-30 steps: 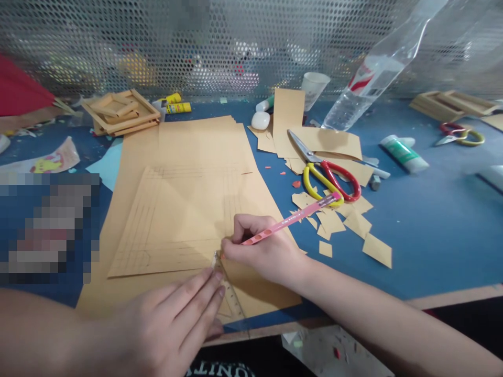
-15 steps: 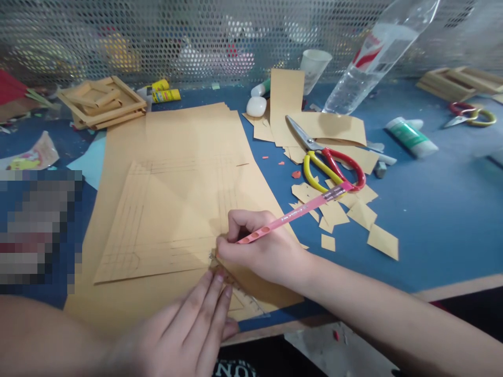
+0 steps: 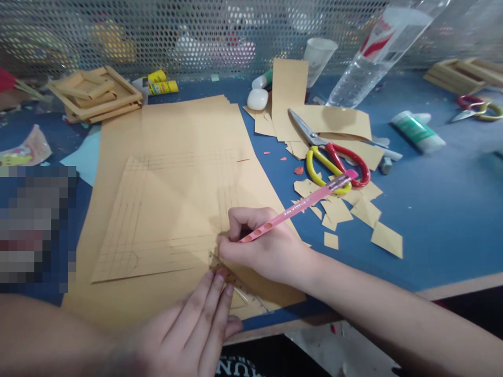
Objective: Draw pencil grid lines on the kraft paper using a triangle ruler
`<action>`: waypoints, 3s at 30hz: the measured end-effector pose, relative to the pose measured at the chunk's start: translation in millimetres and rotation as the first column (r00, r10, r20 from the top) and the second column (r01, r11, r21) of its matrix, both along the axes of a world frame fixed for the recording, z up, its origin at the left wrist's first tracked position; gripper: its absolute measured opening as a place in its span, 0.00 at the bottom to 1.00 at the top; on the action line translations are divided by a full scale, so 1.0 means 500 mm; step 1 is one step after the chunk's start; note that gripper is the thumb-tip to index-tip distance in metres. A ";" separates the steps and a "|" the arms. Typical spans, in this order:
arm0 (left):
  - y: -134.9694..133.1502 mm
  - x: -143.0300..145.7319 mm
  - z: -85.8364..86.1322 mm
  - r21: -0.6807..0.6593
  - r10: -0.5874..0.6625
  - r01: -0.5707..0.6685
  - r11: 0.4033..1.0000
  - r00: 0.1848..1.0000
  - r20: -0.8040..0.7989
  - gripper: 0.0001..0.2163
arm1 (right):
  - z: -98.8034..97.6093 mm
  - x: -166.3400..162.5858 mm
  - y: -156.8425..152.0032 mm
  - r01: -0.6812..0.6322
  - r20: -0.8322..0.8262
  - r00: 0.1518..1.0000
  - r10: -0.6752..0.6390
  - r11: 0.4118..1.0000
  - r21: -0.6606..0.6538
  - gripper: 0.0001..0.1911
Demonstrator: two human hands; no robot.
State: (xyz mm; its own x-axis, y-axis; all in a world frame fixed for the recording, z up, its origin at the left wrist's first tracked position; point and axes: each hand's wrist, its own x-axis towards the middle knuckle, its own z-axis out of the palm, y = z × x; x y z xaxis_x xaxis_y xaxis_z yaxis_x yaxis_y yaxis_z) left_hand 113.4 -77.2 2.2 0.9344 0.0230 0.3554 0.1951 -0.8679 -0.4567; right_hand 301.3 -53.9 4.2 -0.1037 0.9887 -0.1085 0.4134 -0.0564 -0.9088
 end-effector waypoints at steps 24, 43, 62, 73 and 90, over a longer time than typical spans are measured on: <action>-0.008 -0.023 0.036 -0.136 0.017 -0.025 0.990 0.998 -0.063 0.12 | 0.021 0.011 0.017 0.037 -0.222 0.973 -0.057 0.995 -0.095 0.14; 0.082 -0.077 0.047 -0.373 0.137 -0.136 0.918 0.990 -0.026 0.14 | 0.001 0.007 -0.006 0.027 -0.001 1.000 -0.027 0.991 0.133 0.14; 0.070 -0.069 0.006 -0.412 0.141 -0.174 0.894 0.984 -0.108 0.20 | -0.005 0.003 -0.010 -0.068 0.113 0.992 0.049 0.983 0.169 0.14; 0.073 -0.067 0.009 -0.427 0.149 -0.190 0.884 0.980 -0.129 0.21 | -0.002 0.002 -0.011 -0.087 0.149 0.987 0.061 0.981 0.174 0.14; 0.066 -0.054 0.003 -0.428 0.160 -0.198 0.882 0.979 -0.122 0.21 | 0.008 -0.005 -0.008 0.006 0.127 0.992 -0.019 0.995 0.102 0.14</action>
